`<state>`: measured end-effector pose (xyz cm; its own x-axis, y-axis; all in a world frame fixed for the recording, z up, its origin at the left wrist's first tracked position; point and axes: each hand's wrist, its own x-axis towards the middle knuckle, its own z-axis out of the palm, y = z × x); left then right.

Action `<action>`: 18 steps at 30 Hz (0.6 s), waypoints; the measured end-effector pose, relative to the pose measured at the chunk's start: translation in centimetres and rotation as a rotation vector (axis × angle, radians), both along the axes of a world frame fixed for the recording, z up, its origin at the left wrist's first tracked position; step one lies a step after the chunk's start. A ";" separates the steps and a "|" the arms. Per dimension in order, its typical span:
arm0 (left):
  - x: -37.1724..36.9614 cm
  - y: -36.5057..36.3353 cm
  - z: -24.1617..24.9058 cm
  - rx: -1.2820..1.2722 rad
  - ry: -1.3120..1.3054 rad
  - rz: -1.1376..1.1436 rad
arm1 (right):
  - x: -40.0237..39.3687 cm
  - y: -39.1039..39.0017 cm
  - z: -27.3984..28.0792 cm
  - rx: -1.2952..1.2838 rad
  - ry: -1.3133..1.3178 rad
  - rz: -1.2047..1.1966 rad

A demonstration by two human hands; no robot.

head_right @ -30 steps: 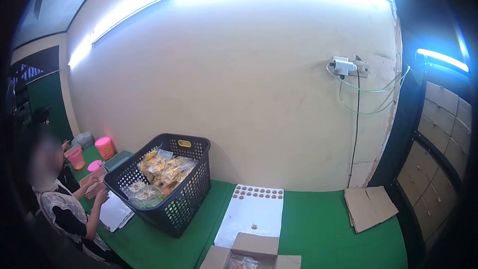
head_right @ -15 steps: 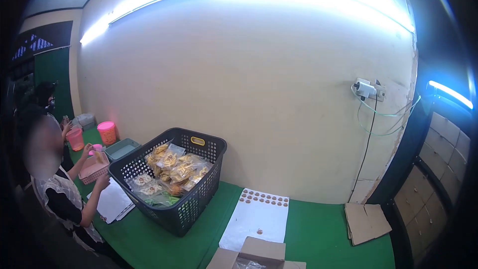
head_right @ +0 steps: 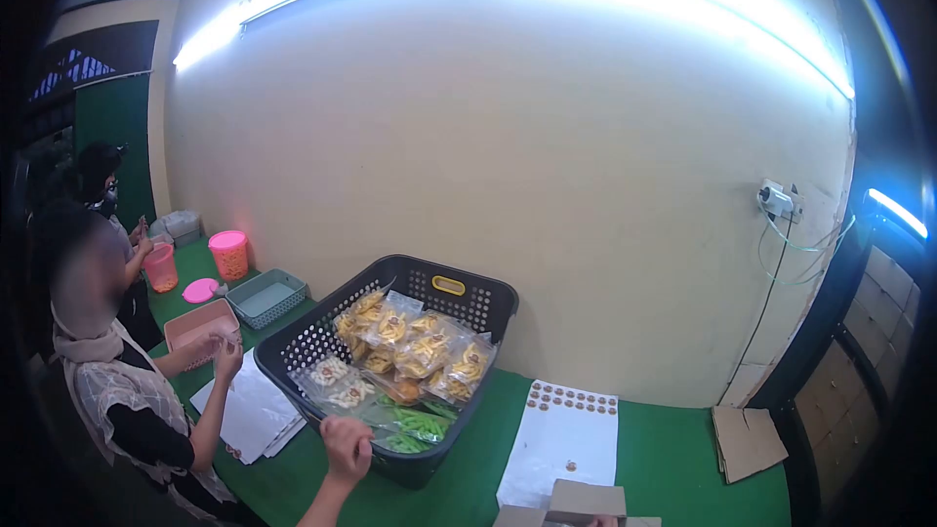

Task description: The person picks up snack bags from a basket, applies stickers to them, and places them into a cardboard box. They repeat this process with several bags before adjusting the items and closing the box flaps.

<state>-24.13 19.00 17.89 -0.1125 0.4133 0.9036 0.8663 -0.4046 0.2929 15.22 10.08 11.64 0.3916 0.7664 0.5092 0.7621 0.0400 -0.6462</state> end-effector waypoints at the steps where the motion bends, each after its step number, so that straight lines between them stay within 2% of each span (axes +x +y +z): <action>1: -0.9 0.3 -1.4 0.013 0.032 -0.046 | -1.8 1.8 1.6 -0.005 0.000 0.023; 2: -1.0 0.9 -1.9 0.044 0.025 -0.040 | -3.6 3.7 3.0 -0.013 -0.002 0.047; 4: -1.0 2.3 -3.1 0.135 -0.004 -0.037 | -6.8 8.8 3.9 0.359 -0.011 0.348; 5: -0.9 2.4 -3.8 0.175 -0.020 -0.031 | -9.3 10.4 5.1 0.338 0.124 0.371; 7: -0.7 2.3 -3.9 0.180 -0.043 -0.035 | -15.7 12.2 11.0 0.480 0.104 0.497; 10: -0.9 1.8 -3.1 0.095 -0.033 -0.054 | -22.2 15.6 15.5 0.373 0.339 0.786; 11: -1.1 1.4 -2.9 0.046 -0.019 -0.064 | -24.1 16.8 16.7 0.213 0.545 0.891; 13: -1.5 1.1 -2.5 -0.003 0.012 -0.109 | -27.3 22.5 16.4 0.157 0.428 0.933; 15: -2.0 1.1 -2.4 -0.017 0.051 -0.131 | -30.3 27.6 16.2 0.169 0.059 0.827; 18: -2.1 1.4 -2.9 0.017 0.069 -0.130 | -30.4 35.4 10.9 -0.166 -0.429 0.549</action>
